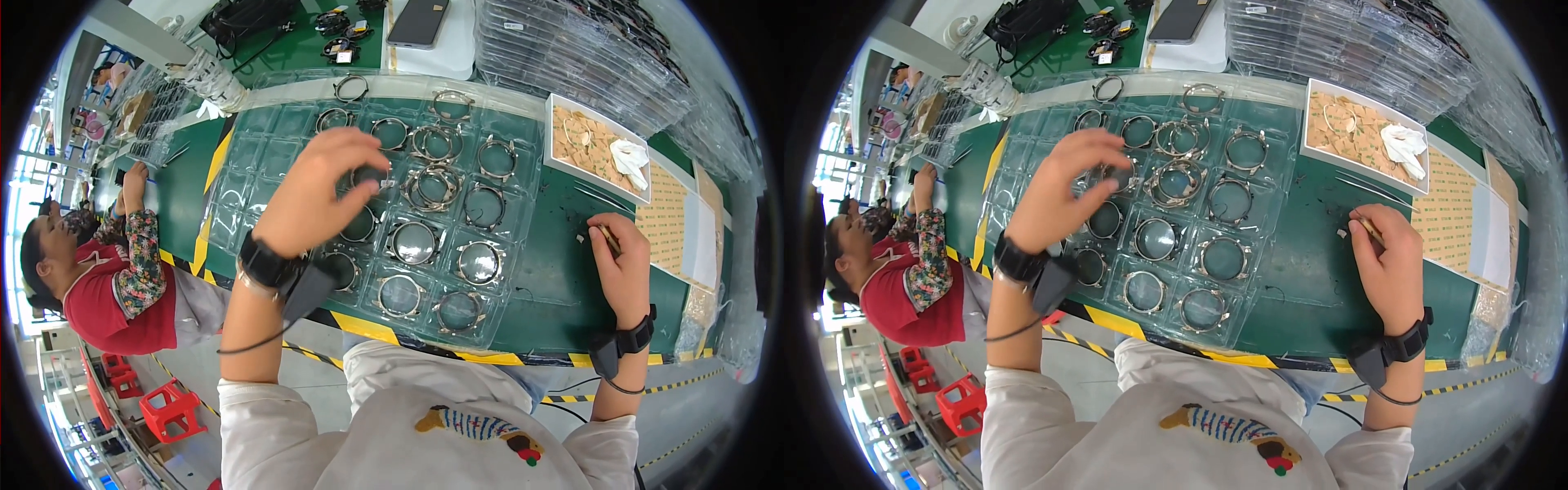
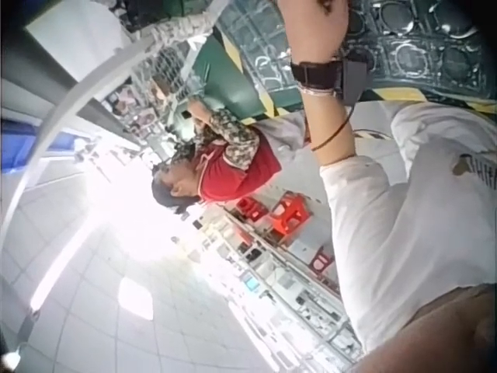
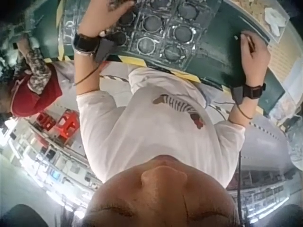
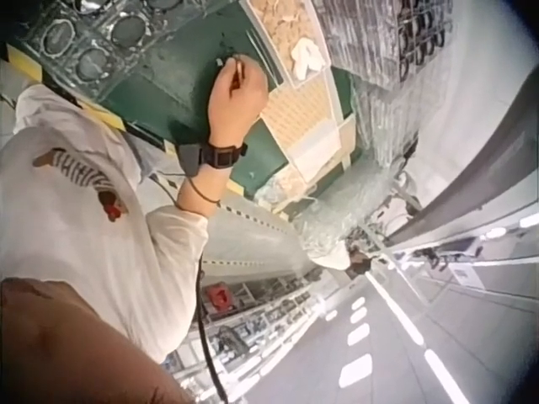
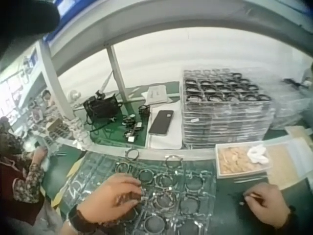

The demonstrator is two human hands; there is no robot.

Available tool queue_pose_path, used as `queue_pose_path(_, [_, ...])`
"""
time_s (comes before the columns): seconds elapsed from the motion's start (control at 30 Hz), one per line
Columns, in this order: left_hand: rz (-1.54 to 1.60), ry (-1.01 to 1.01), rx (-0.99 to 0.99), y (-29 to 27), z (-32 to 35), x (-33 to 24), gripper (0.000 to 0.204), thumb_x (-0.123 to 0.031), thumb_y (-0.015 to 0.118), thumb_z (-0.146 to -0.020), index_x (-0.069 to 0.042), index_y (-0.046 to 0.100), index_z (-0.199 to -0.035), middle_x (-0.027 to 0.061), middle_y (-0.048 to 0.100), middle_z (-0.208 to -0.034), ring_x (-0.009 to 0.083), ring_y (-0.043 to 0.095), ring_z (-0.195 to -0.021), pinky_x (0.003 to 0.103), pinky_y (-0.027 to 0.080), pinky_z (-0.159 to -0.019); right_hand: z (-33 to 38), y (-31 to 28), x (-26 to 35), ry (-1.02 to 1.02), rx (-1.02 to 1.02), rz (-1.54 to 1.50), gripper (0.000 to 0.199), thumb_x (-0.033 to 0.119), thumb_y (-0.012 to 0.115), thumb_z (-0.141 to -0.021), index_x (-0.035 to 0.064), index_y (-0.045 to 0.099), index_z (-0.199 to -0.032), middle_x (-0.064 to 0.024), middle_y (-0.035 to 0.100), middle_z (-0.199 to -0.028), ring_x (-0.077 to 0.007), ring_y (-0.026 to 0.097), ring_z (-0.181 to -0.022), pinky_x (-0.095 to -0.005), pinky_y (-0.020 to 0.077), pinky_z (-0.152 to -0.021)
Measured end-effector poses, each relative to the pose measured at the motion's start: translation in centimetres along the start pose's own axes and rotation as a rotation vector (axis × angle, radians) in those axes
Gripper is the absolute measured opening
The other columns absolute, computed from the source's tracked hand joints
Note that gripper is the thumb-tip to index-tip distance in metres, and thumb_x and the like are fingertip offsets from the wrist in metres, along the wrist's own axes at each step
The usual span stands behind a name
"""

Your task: The person picks up a watch case from a tray and uses a small tool to scrape the inner rim. After cleaning the rim, the person places the case back into the tray and repeats the process with another.

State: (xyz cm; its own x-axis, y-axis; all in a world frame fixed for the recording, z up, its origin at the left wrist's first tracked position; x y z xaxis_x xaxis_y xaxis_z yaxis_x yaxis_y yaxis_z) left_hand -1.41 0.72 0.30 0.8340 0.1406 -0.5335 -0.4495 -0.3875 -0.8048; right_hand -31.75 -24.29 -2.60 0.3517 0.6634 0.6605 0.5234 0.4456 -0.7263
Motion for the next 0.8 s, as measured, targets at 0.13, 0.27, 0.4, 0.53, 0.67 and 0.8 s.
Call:
queue_pose_path(0.13, [-0.005, 0.084, 0.145, 0.0, 2.9, -3.6, 0.027, -0.002, 0.074, -0.077, -0.007, 0.071, -0.103, 0.012, 0.063, -0.126, 0.037, 0.052, -0.129, 0.046, 0.043, -0.109, 0.2, 0.2, -0.4, -0.009, -0.018, -0.018, 0.011, 0.001, 0.062, -0.095, -0.0024, 0.067, -0.104, -0.0098, 0.068, -0.095, -0.0169, 0.063, -0.082, -0.0272, 0.0497, -0.075])
queue_pose_path(0.27, [-0.032, 0.062, 0.234, 0.7, 5.3, -5.7, 0.032, -0.003, 0.076, -0.072, -0.009, 0.073, -0.103, 0.0113, 0.062, -0.131, 0.0385, 0.05, -0.132, 0.048, 0.043, -0.109, 0.1, 0.4, -0.6, -0.008, 0.004, -0.025, 0.012, 0.001, 0.062, -0.096, -0.0023, 0.066, -0.106, -0.0092, 0.068, -0.097, -0.0159, 0.063, -0.085, -0.0266, 0.05, -0.076])
queue_pose_path(0.4, [-0.039, 0.038, 0.208, 1.1, 6.4, -6.1, 0.03, -0.005, 0.077, -0.072, -0.009, 0.072, -0.102, 0.0101, 0.061, -0.126, 0.0363, 0.052, -0.128, 0.046, 0.044, -0.106, 0.1, 0.6, -1.1, -0.008, -0.004, -0.03, 0.012, 0.001, 0.062, -0.096, -0.0021, 0.067, -0.106, -0.0084, 0.068, -0.097, -0.0148, 0.063, -0.086, -0.0261, 0.0502, -0.077])
queue_pose_path(0.53, [-0.07, 0.063, 0.193, 1.2, 7.0, -6.1, 0.031, -0.005, 0.077, -0.071, -0.008, 0.071, -0.101, 0.0093, 0.06, -0.121, 0.0347, 0.053, -0.123, 0.046, 0.046, -0.101, 0.2, 0.4, -1.0, -0.009, -0.007, -0.016, 0.014, 0.0, 0.062, -0.094, -0.0045, 0.067, -0.107, -0.0137, 0.07, -0.1, -0.0199, 0.069, -0.086, -0.0288, 0.0549, -0.076])
queue_pose_path(0.67, [0.08, 0.101, 0.229, 2.9, 7.4, -8.4, 0.031, -0.007, 0.08, -0.069, -0.009, 0.072, -0.099, 0.0078, 0.061, -0.118, 0.034, 0.055, -0.117, 0.046, 0.046, -0.098, -0.1, 0.5, -0.6, -0.015, 0.012, -0.011, 0.014, 0.001, 0.064, -0.094, -0.0046, 0.067, -0.105, -0.014, 0.071, -0.098, -0.0217, 0.07, -0.086, -0.0302, 0.0547, -0.076])
queue_pose_path(0.8, [0.008, 0.184, 0.228, 5.5, 6.7, -9.8, 0.027, -0.01, 0.081, -0.069, -0.009, 0.072, -0.095, 0.0071, 0.061, -0.115, 0.0323, 0.055, -0.114, 0.045, 0.045, -0.096, 0.0, 0.6, -1.1, -0.068, 0.009, 0.037, 0.012, 0.002, 0.062, -0.097, -0.0024, 0.067, -0.107, -0.0086, 0.068, -0.099, -0.0142, 0.064, -0.086, -0.0255, 0.0508, -0.077])
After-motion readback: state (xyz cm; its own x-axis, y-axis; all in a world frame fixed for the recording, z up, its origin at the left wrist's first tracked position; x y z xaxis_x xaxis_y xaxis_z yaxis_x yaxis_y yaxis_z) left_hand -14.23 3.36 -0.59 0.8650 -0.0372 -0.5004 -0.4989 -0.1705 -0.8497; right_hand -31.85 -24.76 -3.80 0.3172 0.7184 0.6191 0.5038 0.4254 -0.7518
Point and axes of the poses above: each hand's wrist, its own z-axis away from the middle knuckle, its own y-axis out of the palm, x = y × z, the point moved 1 cm from there along -z, towards the middle knuckle
